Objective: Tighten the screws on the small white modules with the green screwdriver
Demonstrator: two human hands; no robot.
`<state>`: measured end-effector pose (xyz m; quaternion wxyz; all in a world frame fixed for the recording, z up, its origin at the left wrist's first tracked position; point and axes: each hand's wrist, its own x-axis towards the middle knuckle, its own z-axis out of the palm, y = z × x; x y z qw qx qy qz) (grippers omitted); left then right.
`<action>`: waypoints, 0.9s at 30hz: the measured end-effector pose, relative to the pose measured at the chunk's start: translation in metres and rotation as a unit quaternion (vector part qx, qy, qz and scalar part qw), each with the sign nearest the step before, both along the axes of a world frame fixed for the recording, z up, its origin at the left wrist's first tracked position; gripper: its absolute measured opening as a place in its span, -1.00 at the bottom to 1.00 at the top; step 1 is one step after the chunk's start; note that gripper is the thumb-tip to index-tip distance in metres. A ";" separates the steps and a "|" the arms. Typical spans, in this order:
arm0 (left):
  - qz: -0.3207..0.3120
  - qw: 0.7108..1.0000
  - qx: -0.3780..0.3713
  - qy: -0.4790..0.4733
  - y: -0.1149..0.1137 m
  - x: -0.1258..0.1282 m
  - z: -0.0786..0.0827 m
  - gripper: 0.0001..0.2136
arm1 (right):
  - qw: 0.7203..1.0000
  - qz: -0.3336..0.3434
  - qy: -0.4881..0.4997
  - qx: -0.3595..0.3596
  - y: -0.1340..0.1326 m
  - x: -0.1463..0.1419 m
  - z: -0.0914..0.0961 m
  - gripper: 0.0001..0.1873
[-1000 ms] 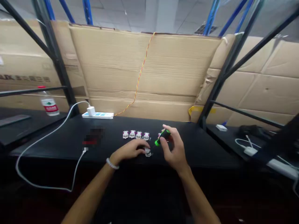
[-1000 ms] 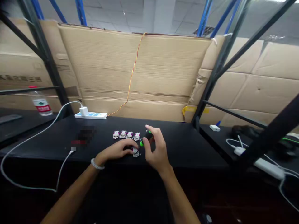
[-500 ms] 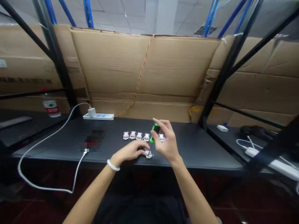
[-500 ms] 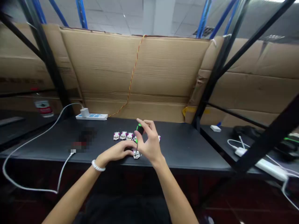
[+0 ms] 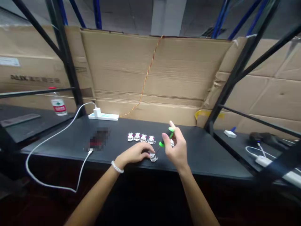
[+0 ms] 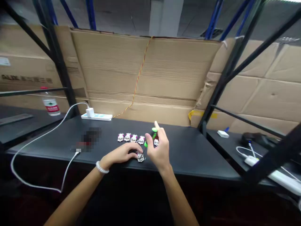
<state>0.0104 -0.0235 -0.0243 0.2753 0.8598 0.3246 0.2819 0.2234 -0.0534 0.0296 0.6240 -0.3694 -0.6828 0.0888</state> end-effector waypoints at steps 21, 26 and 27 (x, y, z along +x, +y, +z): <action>-0.002 1.000 -0.008 -0.003 -0.001 -0.002 0.001 -0.85 | 0.994 -0.030 -0.042 0.098 -0.002 0.008 0.019 -0.74; -0.007 1.000 -0.004 -0.007 0.001 -0.003 -0.002 -0.85 | 0.994 -0.006 -0.049 0.095 -0.002 0.013 0.016 -0.65; -0.007 1.000 -0.004 -0.008 0.001 -0.003 -0.002 -0.85 | 0.994 0.009 -0.058 0.093 -0.002 0.014 0.016 -0.61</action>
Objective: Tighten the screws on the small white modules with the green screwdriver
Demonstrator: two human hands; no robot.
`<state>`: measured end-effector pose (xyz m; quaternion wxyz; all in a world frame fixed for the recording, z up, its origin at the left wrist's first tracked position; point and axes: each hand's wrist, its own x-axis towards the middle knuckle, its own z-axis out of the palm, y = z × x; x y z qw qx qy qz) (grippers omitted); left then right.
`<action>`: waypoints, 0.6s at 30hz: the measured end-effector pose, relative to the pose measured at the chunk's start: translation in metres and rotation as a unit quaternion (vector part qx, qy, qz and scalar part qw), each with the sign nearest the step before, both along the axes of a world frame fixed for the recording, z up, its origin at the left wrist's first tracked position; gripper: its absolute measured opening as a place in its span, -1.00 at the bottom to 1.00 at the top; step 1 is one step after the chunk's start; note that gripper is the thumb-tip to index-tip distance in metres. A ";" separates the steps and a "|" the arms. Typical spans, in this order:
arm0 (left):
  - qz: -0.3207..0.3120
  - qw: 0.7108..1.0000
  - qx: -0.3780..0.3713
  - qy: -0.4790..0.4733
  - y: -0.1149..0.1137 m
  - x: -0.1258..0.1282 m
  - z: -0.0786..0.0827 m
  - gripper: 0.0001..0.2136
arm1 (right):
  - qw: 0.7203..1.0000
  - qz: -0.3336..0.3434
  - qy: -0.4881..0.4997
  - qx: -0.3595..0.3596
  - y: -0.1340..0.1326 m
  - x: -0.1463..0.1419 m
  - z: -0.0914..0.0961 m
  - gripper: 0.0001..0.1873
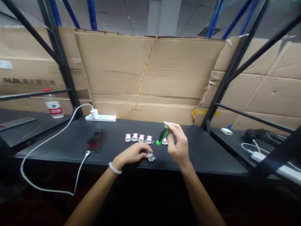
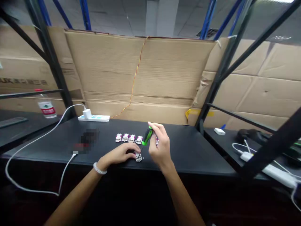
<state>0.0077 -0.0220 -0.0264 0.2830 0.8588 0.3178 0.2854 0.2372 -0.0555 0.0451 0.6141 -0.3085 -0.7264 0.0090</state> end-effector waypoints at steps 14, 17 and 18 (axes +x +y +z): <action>0.005 1.000 -0.005 -0.002 0.000 0.000 0.000 -0.84 | 1.000 -0.015 0.016 -0.015 0.004 0.001 -0.005 -0.68; 0.004 1.000 -0.010 0.001 0.000 0.000 0.000 -0.83 | 0.998 -0.006 0.063 -0.030 0.002 -0.003 -0.006 -0.69; 0.004 1.000 -0.011 0.000 0.000 0.000 0.000 -0.83 | 0.996 0.010 0.073 -0.041 0.001 -0.005 -0.007 -0.68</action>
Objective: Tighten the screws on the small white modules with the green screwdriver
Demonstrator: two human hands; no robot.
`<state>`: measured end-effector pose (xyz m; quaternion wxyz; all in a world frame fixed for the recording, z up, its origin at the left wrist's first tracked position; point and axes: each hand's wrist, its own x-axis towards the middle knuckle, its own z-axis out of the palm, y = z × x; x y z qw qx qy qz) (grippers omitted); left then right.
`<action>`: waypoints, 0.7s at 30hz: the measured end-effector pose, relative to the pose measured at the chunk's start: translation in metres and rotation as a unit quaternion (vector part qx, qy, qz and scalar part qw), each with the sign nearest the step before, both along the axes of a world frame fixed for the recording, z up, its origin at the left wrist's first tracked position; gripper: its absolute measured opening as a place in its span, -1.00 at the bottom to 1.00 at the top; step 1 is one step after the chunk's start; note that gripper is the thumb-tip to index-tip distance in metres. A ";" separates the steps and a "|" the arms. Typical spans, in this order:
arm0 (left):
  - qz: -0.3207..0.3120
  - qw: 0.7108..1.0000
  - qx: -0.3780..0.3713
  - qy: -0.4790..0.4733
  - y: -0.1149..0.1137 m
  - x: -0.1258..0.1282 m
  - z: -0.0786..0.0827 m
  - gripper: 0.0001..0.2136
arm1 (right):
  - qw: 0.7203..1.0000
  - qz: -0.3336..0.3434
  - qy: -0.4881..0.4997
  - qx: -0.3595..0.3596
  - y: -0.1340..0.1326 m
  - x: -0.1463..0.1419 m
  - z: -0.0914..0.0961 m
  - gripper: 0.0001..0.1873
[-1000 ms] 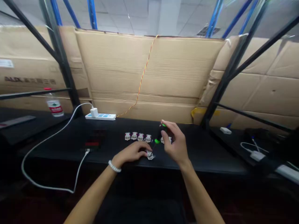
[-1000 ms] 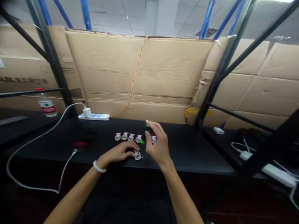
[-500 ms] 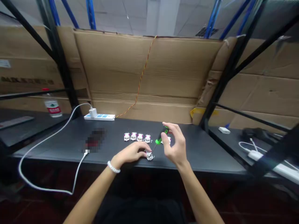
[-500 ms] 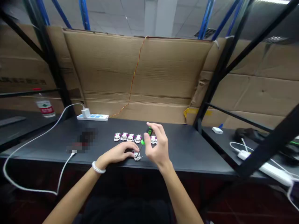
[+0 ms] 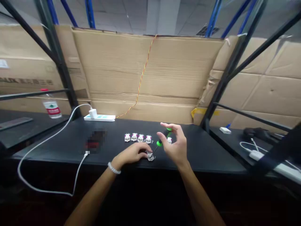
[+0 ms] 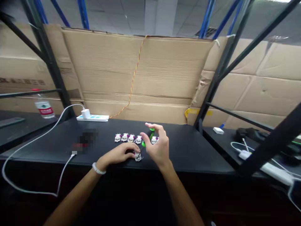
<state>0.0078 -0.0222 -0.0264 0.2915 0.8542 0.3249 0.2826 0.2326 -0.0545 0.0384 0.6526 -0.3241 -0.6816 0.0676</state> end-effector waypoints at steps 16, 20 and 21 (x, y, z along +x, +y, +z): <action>-0.010 1.000 0.012 0.003 0.000 -0.001 0.001 -0.88 | 0.999 -0.043 -0.018 0.022 0.001 0.006 -0.001 -0.68; -0.007 1.000 0.009 0.002 -0.001 0.000 0.002 -0.87 | 0.998 -0.008 -0.053 0.028 -0.004 0.004 0.001 -0.62; -0.007 1.000 0.009 0.001 -0.001 0.000 0.002 -0.87 | 0.998 -0.013 -0.058 0.031 -0.005 0.003 0.002 -0.63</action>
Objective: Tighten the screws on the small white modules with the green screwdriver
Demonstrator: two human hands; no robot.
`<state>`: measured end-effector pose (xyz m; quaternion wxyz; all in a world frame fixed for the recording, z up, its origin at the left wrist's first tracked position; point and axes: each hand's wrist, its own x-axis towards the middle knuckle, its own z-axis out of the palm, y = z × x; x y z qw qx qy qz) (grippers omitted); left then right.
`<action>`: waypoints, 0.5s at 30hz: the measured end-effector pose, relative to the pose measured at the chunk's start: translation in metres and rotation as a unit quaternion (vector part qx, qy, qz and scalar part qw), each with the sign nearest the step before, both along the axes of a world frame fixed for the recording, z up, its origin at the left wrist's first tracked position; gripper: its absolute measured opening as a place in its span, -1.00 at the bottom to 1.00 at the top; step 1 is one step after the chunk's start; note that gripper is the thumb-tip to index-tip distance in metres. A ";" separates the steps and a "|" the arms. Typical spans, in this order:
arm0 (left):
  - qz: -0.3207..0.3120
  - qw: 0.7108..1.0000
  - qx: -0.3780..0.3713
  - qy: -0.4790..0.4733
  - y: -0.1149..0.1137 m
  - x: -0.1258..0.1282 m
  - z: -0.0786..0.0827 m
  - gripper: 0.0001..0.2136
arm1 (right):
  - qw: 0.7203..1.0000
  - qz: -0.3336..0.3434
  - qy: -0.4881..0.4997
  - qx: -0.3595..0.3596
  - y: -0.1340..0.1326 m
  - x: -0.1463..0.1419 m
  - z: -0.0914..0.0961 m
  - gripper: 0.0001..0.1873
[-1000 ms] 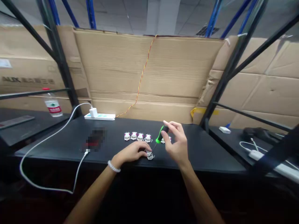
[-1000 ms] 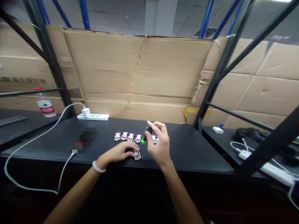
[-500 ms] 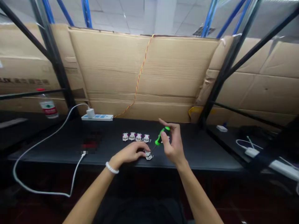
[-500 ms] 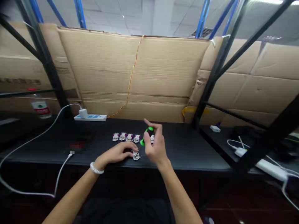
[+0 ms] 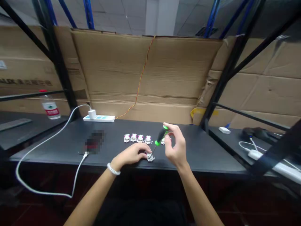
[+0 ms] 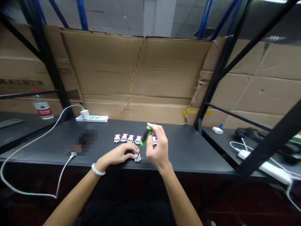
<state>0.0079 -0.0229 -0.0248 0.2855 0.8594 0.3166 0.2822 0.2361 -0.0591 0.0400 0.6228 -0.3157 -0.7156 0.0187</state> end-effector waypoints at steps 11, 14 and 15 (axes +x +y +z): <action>-0.006 1.000 0.004 0.001 0.001 0.000 0.000 -0.88 | 1.000 0.002 -0.017 -0.025 0.001 0.000 -0.001 -0.59; -0.006 1.000 0.006 0.002 0.001 0.000 0.000 -0.88 | 0.999 -0.035 -0.007 -0.006 -0.001 -0.002 -0.001 -0.67; -0.005 1.000 0.006 0.003 0.000 0.000 0.000 -0.88 | 0.999 -0.052 -0.001 -0.001 -0.001 -0.004 -0.002 -0.67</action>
